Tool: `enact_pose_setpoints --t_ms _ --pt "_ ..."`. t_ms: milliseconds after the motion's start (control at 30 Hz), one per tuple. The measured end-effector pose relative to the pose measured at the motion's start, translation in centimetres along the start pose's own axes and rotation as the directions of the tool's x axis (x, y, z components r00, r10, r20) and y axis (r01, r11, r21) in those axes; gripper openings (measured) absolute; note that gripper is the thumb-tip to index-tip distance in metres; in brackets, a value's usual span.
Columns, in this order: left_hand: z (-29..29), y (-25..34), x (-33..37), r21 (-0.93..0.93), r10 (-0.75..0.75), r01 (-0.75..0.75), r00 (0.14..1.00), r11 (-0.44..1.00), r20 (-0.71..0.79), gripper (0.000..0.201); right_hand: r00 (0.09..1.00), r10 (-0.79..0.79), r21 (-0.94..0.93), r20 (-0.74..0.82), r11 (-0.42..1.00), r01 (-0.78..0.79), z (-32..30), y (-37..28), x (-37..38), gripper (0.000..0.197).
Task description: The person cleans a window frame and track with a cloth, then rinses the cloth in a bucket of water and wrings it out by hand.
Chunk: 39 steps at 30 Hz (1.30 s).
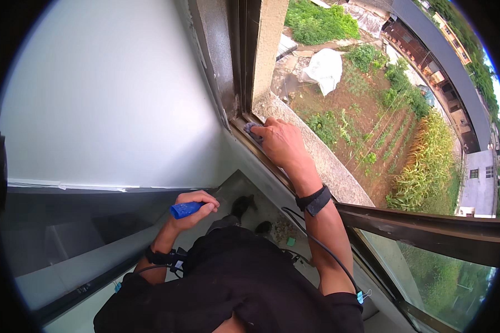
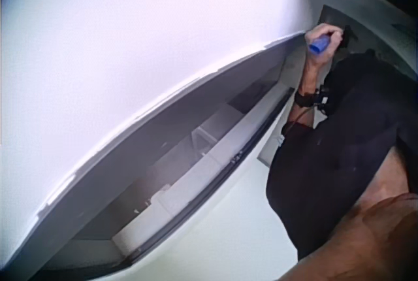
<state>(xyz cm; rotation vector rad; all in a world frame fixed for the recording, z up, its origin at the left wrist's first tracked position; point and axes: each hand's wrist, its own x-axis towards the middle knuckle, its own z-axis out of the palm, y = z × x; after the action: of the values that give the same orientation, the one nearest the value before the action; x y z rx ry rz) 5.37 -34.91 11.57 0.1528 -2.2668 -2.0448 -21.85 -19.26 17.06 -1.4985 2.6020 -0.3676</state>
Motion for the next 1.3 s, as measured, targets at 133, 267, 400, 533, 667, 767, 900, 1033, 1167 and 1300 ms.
enact_pose_setpoints --t_ms 133,267,400,533,667,767,900,1033,1167,1300 --pt "-1.3 -0.7 0.9 -0.009 0.002 -0.002 0.999 1.0 0.049 0.012 1.0 -0.028 -0.097 -0.006 0.995 0.028 0.2 0.4 1.3 0.039" --pt "-1.1 -0.7 2.2 -0.047 0.01 -0.006 0.997 0.999 0.073 0.011 0.985 -0.164 -0.158 -0.045 0.975 0.155 0.1 0.6 2.8 0.024" --pt "-0.4 -1.2 3.0 -0.024 0.06 -0.057 0.989 0.998 0.132 0.009 0.973 -0.223 -0.258 -0.053 0.945 0.202 1.4 0.1 4.5 0.014" --pt "0.1 -1.1 3.4 -0.032 0.082 -0.078 0.985 0.996 0.151 0.009 0.982 -0.184 -0.284 -0.041 0.944 0.165 1.5 -0.5 5.3 0.021" --pt "0.9 -1.5 3.4 -0.062 0.085 -0.078 0.988 0.995 0.127 0.009 0.98 -0.12 -0.151 -0.158 0.984 0.096 2.3 -1.1 4.3 0.022" --pt "0.7 -1.2 3.2 -0.057 0.069 -0.062 0.989 0.996 0.129 0.01 0.954 -0.097 -0.063 -0.282 0.995 0.082 2.5 -1.4 3.9 0.021" --pt "0.3 -2.5 2.3 -0.022 0.054 -0.053 0.996 0.998 0.074 0.01 0.863 0.173 0.241 -0.475 0.969 -0.061 -0.6 -3.6 1.2 0.02" --pt "0.7 -2.1 3.2 -0.062 0.018 -0.011 0.993 0.998 0.116 0.01 0.923 -0.037 0.084 -0.383 0.994 0.075 1.2 -3.8 1.7 0.018" --pt "0.6 -1.6 3.5 -0.054 0.057 -0.05 0.99 0.997 0.129 0.01 0.957 0.024 0.026 -0.288 1.0 -0.017 2.6 -4.4 3.1 0.013" --pt "0.8 -2.5 3.4 -0.028 0.077 -0.075 0.992 0.997 0.098 0.009 0.977 -0.008 0.004 -0.215 1.0 0.01 2.3 -4.1 3.5 0.018"
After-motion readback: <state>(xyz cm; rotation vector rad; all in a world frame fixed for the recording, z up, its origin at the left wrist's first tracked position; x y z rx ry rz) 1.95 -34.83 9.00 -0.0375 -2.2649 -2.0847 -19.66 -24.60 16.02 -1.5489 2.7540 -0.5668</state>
